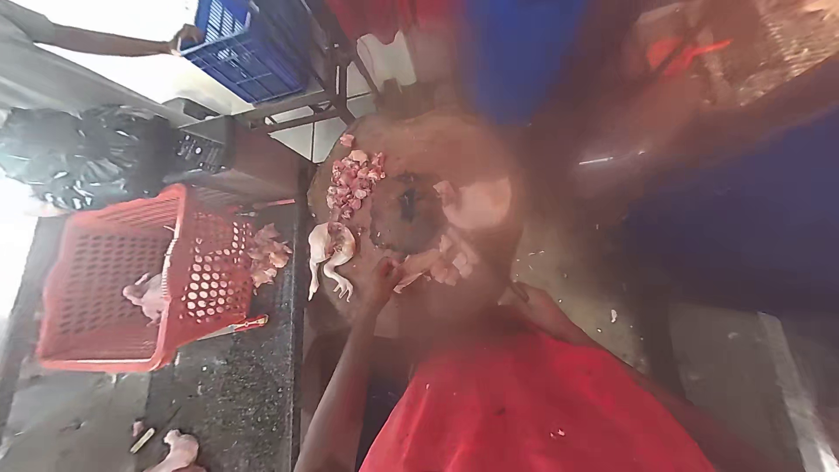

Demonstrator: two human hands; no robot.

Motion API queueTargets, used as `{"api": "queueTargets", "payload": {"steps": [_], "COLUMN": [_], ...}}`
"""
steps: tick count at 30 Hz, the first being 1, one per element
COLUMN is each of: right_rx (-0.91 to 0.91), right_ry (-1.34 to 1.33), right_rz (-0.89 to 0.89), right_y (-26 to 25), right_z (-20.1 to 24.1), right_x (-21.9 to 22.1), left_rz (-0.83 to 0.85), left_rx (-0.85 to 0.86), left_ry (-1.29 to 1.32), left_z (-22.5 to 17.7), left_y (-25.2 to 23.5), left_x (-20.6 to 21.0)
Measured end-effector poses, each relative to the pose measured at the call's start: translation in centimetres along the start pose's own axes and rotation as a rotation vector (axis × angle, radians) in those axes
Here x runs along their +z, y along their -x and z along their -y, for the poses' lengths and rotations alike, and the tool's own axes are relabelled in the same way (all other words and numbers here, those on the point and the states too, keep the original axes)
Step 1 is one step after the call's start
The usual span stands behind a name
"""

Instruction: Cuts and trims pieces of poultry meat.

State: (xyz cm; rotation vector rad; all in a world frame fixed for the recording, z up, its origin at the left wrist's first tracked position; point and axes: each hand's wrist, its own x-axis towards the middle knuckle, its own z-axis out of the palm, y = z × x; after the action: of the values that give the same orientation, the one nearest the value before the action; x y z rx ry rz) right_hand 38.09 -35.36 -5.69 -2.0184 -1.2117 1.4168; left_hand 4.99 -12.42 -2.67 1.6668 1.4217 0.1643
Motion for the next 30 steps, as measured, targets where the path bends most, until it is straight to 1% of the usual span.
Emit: {"api": "queueTargets", "payload": {"steps": [2, 4, 5, 7, 9, 11, 13, 14, 16, 17, 19, 21, 23, 27, 29, 30], "right_rx": [0.003, -0.002, -0.013, -0.049, -0.112, -0.102, -0.010, 0.035, 0.117, 0.116, 0.033, -0.077, -0.170, -0.454, -0.512, -0.490], "right_ry": [0.107, 0.197, 0.245, 0.354, 0.410, 0.409, 0.293, 0.207, 0.115, 0.091, 0.039, -0.029, -0.056, -0.077, -0.012, 0.068], "right_rz": [0.035, 0.135, 0.198, 0.327, 0.420, 0.453, 0.386, 0.306, 0.096, -0.006, -0.116, -0.140, -0.134, -0.163, -0.147, -0.133], "right_y": [0.1, 0.6, 1.0, 1.1, 0.4, -0.6, -1.6, -1.9, -2.1, -2.1, -1.9, -1.6, -1.0, -0.9, -1.4, -1.9], "right_z": [2.6, 5.2, 6.4, 8.0, 8.3, 8.2, 8.4, 8.5, 9.9, 10.9, 12.5, 13.6, 15.2, 19.2, 20.6, 20.6], "right_x": [-0.6, -0.7, -0.7, -0.7, -0.4, -0.4, 0.2, 0.7, 2.1, 2.7, 3.7, 4.0, 3.8, 4.3, 5.0, 5.5], "left_rz": [-0.140, -0.221, -0.248, -0.278, -0.292, -0.283, -0.255, -0.224, -0.139, -0.103, -0.054, -0.099, -0.129, -0.159, -0.163, -0.165], "left_rx": [-0.041, -0.055, -0.046, -0.004, 0.058, 0.113, 0.111, 0.085, 0.049, 0.016, -0.034, 0.002, 0.021, 0.049, 0.040, 0.039], "left_ry": [0.176, 0.305, 0.326, 0.347, 0.408, 0.492, 0.544, 0.526, 0.404, 0.307, 0.063, -0.048, -0.025, 0.008, -0.005, -0.012], "left_z": [1.5, 2.4, 2.5, 2.4, 2.2, 1.5, 0.7, 0.5, 1.5, 2.4, 4.1, 4.7, 5.2, 6.3, 6.2, 6.2], "left_y": [1.6, 3.9, 5.1, 6.6, 7.1, 6.8, 6.1, 5.5, 3.2, 2.1, 0.8, 0.8, 1.2, 1.0, 1.0, 1.1], "left_x": [-1.3, -3.2, -4.3, -6.4, -7.8, -8.3, -7.8, -7.0, -4.7, -3.3, -1.3, -0.2, 0.4, 1.1, 1.1, 1.1]}}
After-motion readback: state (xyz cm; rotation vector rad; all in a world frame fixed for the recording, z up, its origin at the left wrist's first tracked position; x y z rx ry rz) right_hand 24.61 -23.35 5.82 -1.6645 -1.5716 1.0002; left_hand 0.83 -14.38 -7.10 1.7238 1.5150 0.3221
